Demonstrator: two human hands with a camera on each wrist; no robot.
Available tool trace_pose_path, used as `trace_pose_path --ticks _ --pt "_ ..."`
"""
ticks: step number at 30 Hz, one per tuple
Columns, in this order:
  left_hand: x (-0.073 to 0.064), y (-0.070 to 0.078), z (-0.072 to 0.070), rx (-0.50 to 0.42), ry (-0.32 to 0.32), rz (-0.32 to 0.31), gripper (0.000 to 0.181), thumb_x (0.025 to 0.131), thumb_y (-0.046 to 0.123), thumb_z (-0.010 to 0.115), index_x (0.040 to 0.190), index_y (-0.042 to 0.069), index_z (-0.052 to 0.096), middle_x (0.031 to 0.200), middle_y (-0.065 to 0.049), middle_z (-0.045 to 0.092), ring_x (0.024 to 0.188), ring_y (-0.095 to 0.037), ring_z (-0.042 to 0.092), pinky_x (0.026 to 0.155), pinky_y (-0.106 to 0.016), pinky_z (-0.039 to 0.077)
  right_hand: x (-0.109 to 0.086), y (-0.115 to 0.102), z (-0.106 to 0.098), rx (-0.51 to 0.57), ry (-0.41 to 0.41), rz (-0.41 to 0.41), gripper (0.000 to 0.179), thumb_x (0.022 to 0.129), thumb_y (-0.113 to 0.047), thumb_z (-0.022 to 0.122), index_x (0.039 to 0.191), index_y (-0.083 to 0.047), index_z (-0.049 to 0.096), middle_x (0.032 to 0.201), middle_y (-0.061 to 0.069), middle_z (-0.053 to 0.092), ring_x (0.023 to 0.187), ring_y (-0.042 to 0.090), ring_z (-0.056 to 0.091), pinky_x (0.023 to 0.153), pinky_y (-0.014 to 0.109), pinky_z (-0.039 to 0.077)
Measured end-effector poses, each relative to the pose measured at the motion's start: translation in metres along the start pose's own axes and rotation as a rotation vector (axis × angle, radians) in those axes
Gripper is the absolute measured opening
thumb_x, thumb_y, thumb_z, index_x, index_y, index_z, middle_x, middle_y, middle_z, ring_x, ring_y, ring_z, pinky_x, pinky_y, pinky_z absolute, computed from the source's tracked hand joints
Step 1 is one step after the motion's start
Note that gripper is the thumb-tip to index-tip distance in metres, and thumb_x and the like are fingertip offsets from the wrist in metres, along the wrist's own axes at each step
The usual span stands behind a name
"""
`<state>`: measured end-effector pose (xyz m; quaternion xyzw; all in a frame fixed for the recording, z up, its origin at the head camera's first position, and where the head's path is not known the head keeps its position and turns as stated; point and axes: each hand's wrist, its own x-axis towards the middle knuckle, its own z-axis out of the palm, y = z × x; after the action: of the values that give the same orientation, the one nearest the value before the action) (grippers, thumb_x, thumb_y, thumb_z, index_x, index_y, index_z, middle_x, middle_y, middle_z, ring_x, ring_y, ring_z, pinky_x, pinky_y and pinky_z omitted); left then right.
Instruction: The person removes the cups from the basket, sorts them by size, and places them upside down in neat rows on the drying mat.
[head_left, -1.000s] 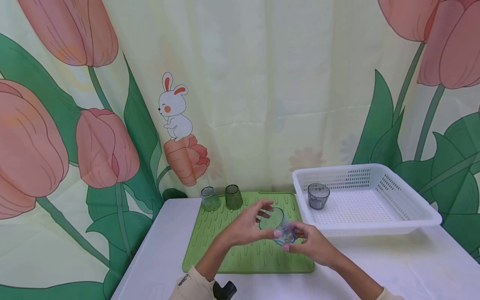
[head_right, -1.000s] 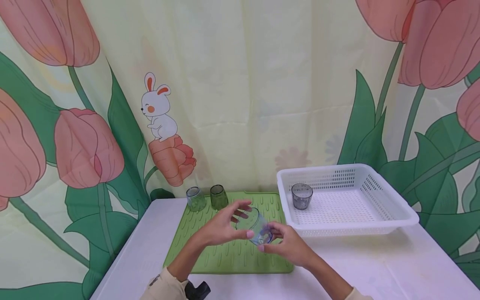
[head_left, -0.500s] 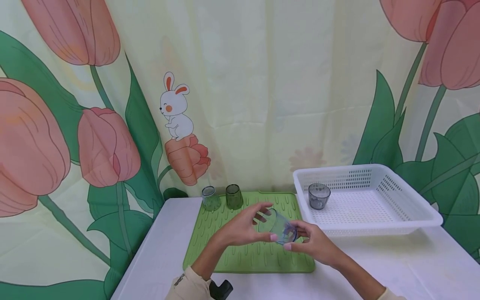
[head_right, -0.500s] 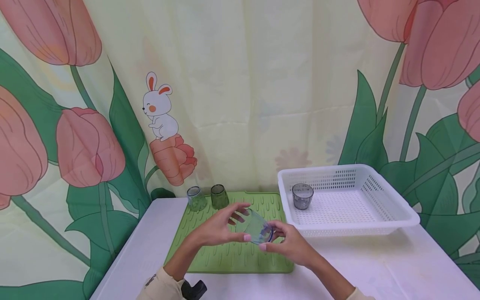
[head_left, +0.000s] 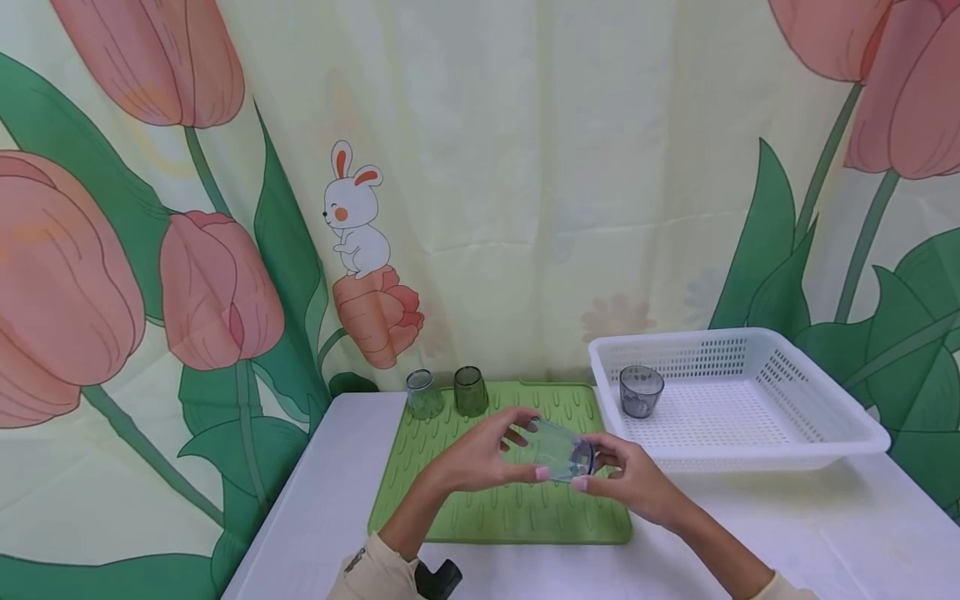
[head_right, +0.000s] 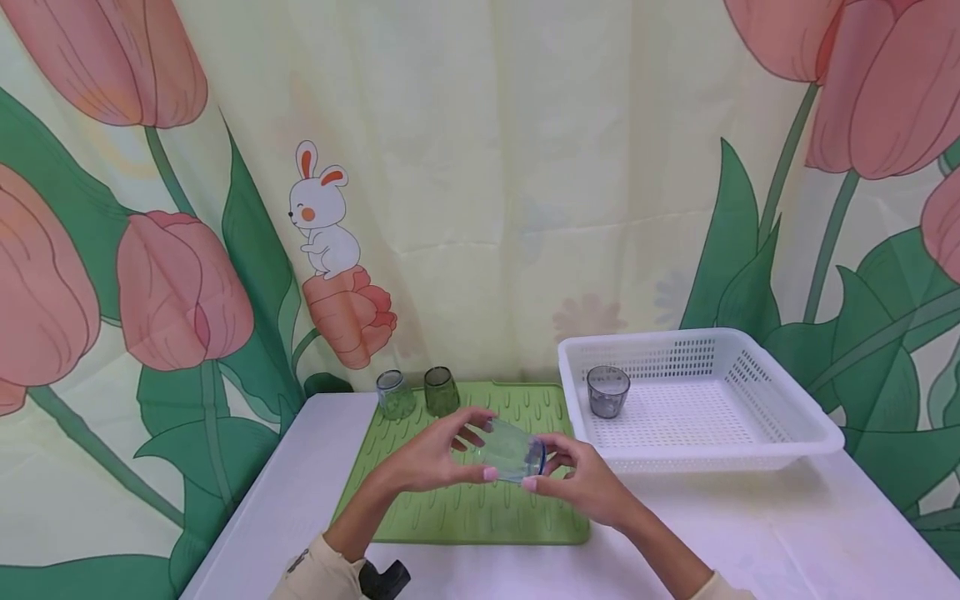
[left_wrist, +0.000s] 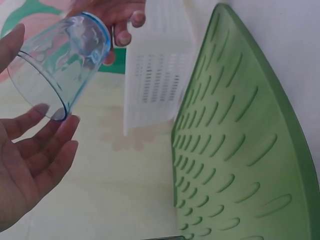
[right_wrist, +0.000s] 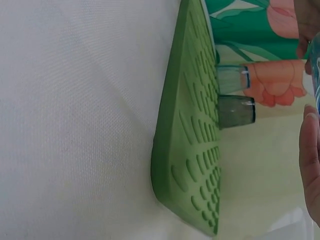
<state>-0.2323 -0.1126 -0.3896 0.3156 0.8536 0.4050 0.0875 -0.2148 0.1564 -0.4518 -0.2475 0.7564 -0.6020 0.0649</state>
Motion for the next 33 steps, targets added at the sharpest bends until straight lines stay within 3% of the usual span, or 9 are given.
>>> trace_pose_path --ticks 8,15,25,33 --pt "-0.0043 -0.0027 0.0012 -0.037 0.011 -0.014 0.072 0.083 0.045 0.078 0.143 0.017 0.048 0.128 0.001 0.058 0.112 -0.015 0.061 0.095 -0.031 0.052 0.0017 -0.0022 -0.0012 -0.009 0.005 -0.017 0.053 0.089 -0.010 0.074 0.135 0.008 0.052 0.102 0.013 0.064 0.087 0.012 0.065 0.069 0.028 0.057" --pt "-0.0054 -0.0074 0.0052 -0.092 0.008 -0.021 0.073 0.084 0.040 0.078 0.145 0.015 0.046 0.128 -0.001 0.058 0.113 -0.021 0.061 0.099 -0.041 0.053 0.0018 -0.0031 -0.0018 0.008 0.013 -0.034 0.052 0.089 -0.007 0.073 0.134 0.008 0.051 0.105 0.012 0.063 0.087 0.012 0.065 0.070 0.029 0.058" --pt "-0.0055 -0.0072 0.0069 -0.145 0.079 -0.014 0.066 0.084 0.038 0.079 0.140 0.016 0.051 0.125 -0.002 0.059 0.109 -0.023 0.063 0.097 -0.045 0.054 0.0023 -0.0070 0.0004 0.083 0.029 -0.079 0.056 0.092 -0.003 0.068 0.140 0.012 0.042 0.122 0.020 0.056 0.088 0.010 0.064 0.066 0.028 0.058" --pt "-0.0067 -0.0065 0.0079 -0.223 0.127 -0.002 0.066 0.087 0.031 0.078 0.143 0.013 0.048 0.128 -0.006 0.059 0.110 -0.026 0.064 0.094 -0.031 0.055 0.0036 -0.0096 0.0060 0.145 0.006 -0.055 0.064 0.095 -0.008 0.066 0.147 0.012 0.033 0.123 0.010 0.059 0.098 0.010 0.064 0.069 0.032 0.058"
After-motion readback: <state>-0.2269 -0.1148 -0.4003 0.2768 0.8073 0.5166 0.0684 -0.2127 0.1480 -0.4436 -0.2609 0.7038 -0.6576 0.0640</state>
